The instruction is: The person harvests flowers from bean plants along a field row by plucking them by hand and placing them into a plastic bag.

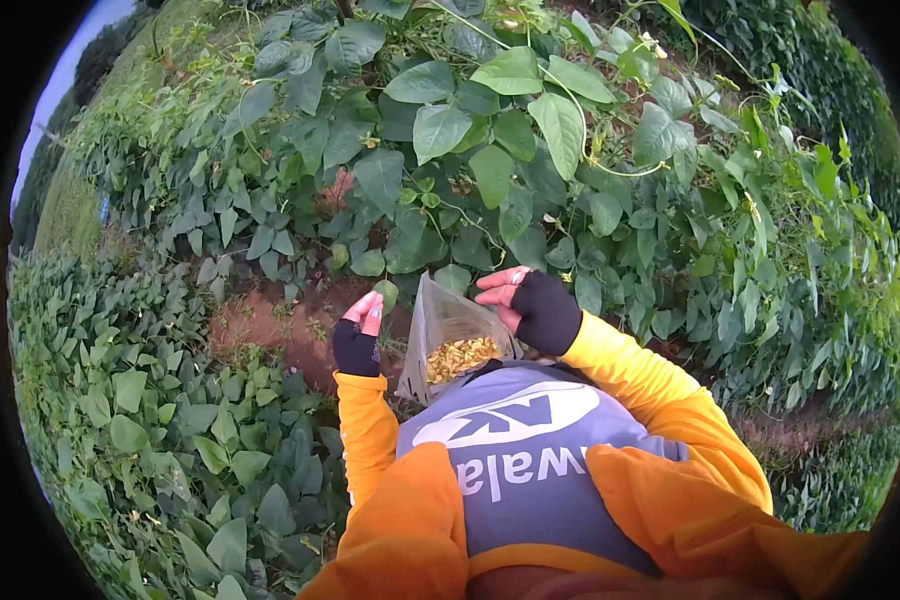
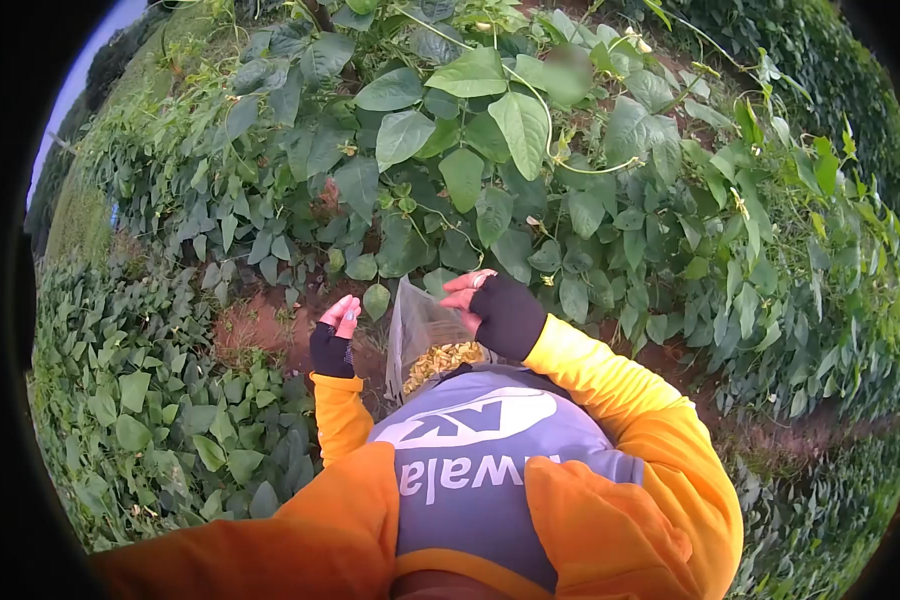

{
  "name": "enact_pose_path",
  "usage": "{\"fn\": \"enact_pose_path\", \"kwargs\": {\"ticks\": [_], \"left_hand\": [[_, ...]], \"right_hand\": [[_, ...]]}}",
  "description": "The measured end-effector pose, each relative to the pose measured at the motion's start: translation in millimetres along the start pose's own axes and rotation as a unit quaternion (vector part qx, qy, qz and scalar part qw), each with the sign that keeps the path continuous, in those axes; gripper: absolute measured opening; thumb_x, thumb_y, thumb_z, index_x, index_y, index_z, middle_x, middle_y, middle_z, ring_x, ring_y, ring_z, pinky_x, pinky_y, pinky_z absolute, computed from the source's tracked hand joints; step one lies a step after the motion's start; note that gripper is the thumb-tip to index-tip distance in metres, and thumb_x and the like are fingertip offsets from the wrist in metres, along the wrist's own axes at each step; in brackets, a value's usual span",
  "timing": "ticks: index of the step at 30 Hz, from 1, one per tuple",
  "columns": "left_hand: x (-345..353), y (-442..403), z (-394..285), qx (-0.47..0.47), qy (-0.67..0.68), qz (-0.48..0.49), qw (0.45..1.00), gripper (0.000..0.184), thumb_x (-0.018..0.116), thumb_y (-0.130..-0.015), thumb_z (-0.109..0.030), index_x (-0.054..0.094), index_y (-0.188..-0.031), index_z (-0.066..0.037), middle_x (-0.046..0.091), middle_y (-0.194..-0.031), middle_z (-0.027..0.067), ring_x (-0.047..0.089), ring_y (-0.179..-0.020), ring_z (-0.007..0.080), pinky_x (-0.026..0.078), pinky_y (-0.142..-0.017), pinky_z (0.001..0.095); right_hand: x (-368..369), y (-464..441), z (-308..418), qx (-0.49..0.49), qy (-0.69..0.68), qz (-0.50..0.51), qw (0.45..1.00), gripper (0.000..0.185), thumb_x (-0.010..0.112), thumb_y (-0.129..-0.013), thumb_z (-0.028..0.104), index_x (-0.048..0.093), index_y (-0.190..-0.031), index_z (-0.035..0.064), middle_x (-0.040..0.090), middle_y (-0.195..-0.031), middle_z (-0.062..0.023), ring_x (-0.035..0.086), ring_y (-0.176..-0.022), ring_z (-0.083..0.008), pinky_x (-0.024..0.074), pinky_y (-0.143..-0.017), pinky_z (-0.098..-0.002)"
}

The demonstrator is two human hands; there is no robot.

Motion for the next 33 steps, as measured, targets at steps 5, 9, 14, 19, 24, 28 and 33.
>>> {"fn": "enact_pose_path", "kwargs": {"ticks": [5, 9, 14, 19, 24, 28, 33], "left_hand": [[-20.7, 10.0, 10.3, -0.019, -0.003, -0.012, 1.000, 0.036, 0.059, -0.087, -0.014, 0.053, -0.119, 0.002, 0.059, -0.114, 0.0120, 0.057, -0.102, 0.0192, 0.042, -0.091, 0.0287], [-41.5, 18.9, 17.8, -0.024, 0.015, -0.040, 0.999, 0.037, 0.060, -0.088, -0.016, 0.053, -0.120, 0.000, 0.059, -0.115, 0.0110, 0.057, -0.103, 0.0182, 0.042, -0.089, 0.0279], [-59.3, 25.8, 19.5, -0.026, 0.046, -0.090, 0.994, 0.029, 0.057, -0.087, -0.007, 0.056, -0.114, 0.004, 0.061, -0.109, 0.0135, 0.058, -0.099, 0.0183, 0.044, -0.091, 0.0297], [-54.4, 34.6, 11.9, -0.029, 0.042, -0.112, 0.992, 0.030, 0.057, -0.087, -0.007, 0.055, -0.115, 0.004, 0.061, -0.109, 0.0135, 0.058, -0.099, 0.0179, 0.044, -0.091, 0.0295], [-56.0, 47.3, 13.9, -0.028, 0.069, -0.121, 0.990, 0.030, 0.058, -0.087, -0.009, 0.055, -0.115, 0.004, 0.061, -0.109, 0.0130, 0.058, -0.098, 0.0177, 0.044, -0.090, 0.0293], [-71.1, 60.0, 19.3, -0.024, 0.050, -0.152, 0.987, 0.032, 0.058, -0.087, -0.009, 0.054, -0.116, 0.004, 0.060, -0.110, 0.0127, 0.058, -0.097, 0.0179, 0.044, -0.090, 0.0296], [-86.5, 73.3, 29.1, -0.048, 0.081, -0.187, 0.978, 0.035, 0.060, -0.087, -0.013, 0.054, -0.118, 0.001, 0.060, -0.112, 0.0110, 0.058, -0.098, 0.0172, 0.044, -0.088, 0.0292]], "right_hand": [[-39.2, -24.6, 9.8, -0.034, 0.073, -0.037, 0.996, 0.028, 0.061, -0.073, 0.002, 0.064, -0.100, 0.0103, 0.062, -0.105, -0.0105, 0.059, -0.091, -0.0270, 0.0481, -0.077, -0.0357], [-54.3, -46.8, 30.2, -0.022, 0.080, -0.031, 0.996, 0.027, 0.063, -0.075, 0.004, 0.063, -0.102, 0.0096, 0.061, -0.104, -0.0101, 0.059, -0.093, -0.0267, 0.0482, -0.077, -0.0347], [-120.0, -127.2, 64.1, -0.061, 0.140, -0.177, 0.972, 0.025, 0.063, -0.079, 0.006, 0.064, -0.104, 0.0087, 0.063, -0.095, -0.0098, 0.061, -0.083, -0.0210, 0.0486, -0.072, -0.0291], [-200.5, -241.3, 82.9, -0.250, 0.439, -0.317, 0.803, 0.033, 0.068, -0.069, 0.026, 0.065, -0.099, 0.0107, 0.063, -0.100, -0.0092, 0.056, -0.097, -0.0270, 0.0442, -0.084, -0.0396], [-215.2, -321.9, 90.0, -0.134, 0.546, -0.225, 0.796, 0.022, 0.056, -0.076, 0.019, 0.066, -0.095, 0.0134, 0.064, -0.095, -0.0119, 0.058, -0.098, -0.0305, 0.0460, -0.083, -0.0397], [-218.3, -339.6, 106.0, 0.090, 0.555, -0.116, 0.819, 0.026, 0.056, -0.072, 0.018, 0.066, -0.094, 0.0105, 0.065, -0.097, -0.0158, 0.062, -0.093, -0.0324, 0.0484, -0.079, -0.0409], [-249.8, -381.9, 42.6, 0.056, 0.404, -0.229, 0.884, 0.026, 0.061, -0.070, 0.026, 0.068, -0.088, 0.0091, 0.066, -0.090, -0.0166, 0.063, -0.087, -0.0316, 0.0492, -0.077, -0.0380]]}}
Point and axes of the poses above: each hand's wrist, its own y-axis away from the middle knuckle, its own x-axis out of the palm, z = x × y, the point moved 1 cm from there along -y, towards the middle knuckle
